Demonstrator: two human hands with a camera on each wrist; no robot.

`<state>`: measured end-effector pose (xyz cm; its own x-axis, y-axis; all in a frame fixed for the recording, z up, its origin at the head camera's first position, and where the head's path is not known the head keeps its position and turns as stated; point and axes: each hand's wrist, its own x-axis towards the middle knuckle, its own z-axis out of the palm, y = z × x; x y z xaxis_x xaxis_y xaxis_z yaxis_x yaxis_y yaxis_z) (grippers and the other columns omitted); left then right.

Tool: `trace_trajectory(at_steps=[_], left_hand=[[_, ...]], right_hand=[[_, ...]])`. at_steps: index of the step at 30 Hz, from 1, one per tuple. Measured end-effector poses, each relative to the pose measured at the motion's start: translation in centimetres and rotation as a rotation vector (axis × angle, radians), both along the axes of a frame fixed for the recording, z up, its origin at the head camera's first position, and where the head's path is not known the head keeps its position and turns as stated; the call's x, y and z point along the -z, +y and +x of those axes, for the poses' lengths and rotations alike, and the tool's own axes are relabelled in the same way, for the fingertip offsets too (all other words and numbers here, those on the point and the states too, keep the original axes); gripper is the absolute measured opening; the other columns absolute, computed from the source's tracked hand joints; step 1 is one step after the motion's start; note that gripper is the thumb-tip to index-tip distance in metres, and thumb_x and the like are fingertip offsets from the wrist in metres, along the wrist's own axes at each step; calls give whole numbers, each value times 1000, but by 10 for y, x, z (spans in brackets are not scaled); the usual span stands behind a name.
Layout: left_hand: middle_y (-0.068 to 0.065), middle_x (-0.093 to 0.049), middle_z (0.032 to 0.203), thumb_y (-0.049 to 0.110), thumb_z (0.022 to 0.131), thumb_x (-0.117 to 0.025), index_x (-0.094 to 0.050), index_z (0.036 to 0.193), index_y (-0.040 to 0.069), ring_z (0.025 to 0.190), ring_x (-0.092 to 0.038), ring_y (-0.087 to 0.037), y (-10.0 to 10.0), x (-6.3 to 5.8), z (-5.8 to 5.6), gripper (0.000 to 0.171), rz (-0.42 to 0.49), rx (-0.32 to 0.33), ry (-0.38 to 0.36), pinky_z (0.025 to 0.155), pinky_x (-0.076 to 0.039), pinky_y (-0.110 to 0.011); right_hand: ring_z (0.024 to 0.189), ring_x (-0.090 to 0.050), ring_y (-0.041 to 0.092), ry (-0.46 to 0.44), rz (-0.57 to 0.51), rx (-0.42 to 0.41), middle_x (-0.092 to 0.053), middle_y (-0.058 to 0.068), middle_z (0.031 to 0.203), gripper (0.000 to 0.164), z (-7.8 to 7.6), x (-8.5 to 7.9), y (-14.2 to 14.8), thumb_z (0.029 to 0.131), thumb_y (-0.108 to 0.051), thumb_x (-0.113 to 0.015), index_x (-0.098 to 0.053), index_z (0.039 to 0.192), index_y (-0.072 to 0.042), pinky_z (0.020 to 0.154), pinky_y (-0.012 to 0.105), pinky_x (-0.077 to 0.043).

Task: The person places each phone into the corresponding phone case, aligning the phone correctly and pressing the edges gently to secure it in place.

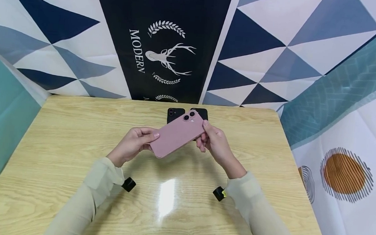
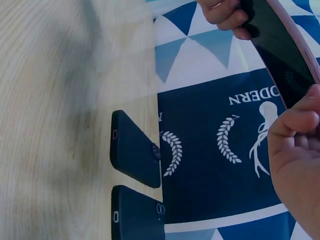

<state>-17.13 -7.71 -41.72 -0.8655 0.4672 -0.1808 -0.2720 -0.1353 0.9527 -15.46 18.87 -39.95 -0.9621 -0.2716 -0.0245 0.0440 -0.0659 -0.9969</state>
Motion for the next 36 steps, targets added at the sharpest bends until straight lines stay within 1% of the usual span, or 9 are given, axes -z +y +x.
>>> trace_trajectory(at_steps=[4,6,9,12,16,18,22,28,36], left_hand=[[4,-70,86,7,94,-54,-67,96,17,69,-67,-8,4,2,3,16,60,-44,0,62,-57,-21],[4,-70,87,8,94,-55,-66,102,10,70,-67,-9,7,1,4,14,61,-68,2,63,-57,-22],[4,-70,88,9,93,-56,-60,114,-1,73,-68,-10,10,1,5,23,44,-70,-4,65,-58,-24],[3,-70,90,7,93,-57,-55,118,-7,76,-69,-12,11,0,7,29,40,5,-25,70,-59,-28],[1,-71,85,8,93,-54,-62,104,2,74,-69,-12,10,-1,8,15,4,133,-51,70,-59,-29],[2,-70,83,11,94,-53,-65,99,6,74,-68,-10,10,-1,8,14,-20,147,-56,69,-59,-27],[4,-68,84,14,94,-54,-64,106,4,75,-66,-10,12,-2,7,18,-57,106,-65,68,-59,-27],[5,-68,80,9,89,-60,-56,116,-11,75,-64,-10,14,-6,8,33,-138,78,-65,66,-59,-27],[3,-68,80,1,87,-61,-52,118,-15,72,-64,-10,14,-5,10,36,-115,23,-62,66,-60,-31]], right_hand=[[56,-60,9,24,-8,13,-65,-3,68,28,-1,-1,-4,100,-29,-44,-52,86,-6,53,21,-51],[60,-64,9,16,-15,20,-68,-2,71,17,-1,-1,-7,99,-20,-47,-52,92,-5,57,23,-55],[62,-67,10,2,-66,54,-70,-2,71,8,-2,0,-13,97,-11,-49,-50,94,-3,62,26,-58],[61,-67,10,3,-91,94,-69,-3,69,8,-3,-1,-15,97,-8,-47,-49,93,-1,62,26,-58],[56,-62,8,-18,-55,100,-66,-6,65,10,-3,-3,-14,97,-8,-45,-49,93,1,57,21,-56],[54,-60,7,-38,-39,90,-65,-6,64,10,-2,-3,-14,97,-7,-44,-50,93,0,56,20,-54],[54,-60,6,-64,-26,62,-65,-6,63,12,-2,1,-13,97,-8,-45,-52,95,1,56,19,-54],[53,-58,6,-82,-9,13,-63,-6,63,14,-3,7,-14,96,-8,-45,-53,97,4,53,19,-52],[54,-57,6,-124,-6,31,-63,-5,65,19,-4,9,-18,96,-11,-48,-55,101,6,53,19,-51]])
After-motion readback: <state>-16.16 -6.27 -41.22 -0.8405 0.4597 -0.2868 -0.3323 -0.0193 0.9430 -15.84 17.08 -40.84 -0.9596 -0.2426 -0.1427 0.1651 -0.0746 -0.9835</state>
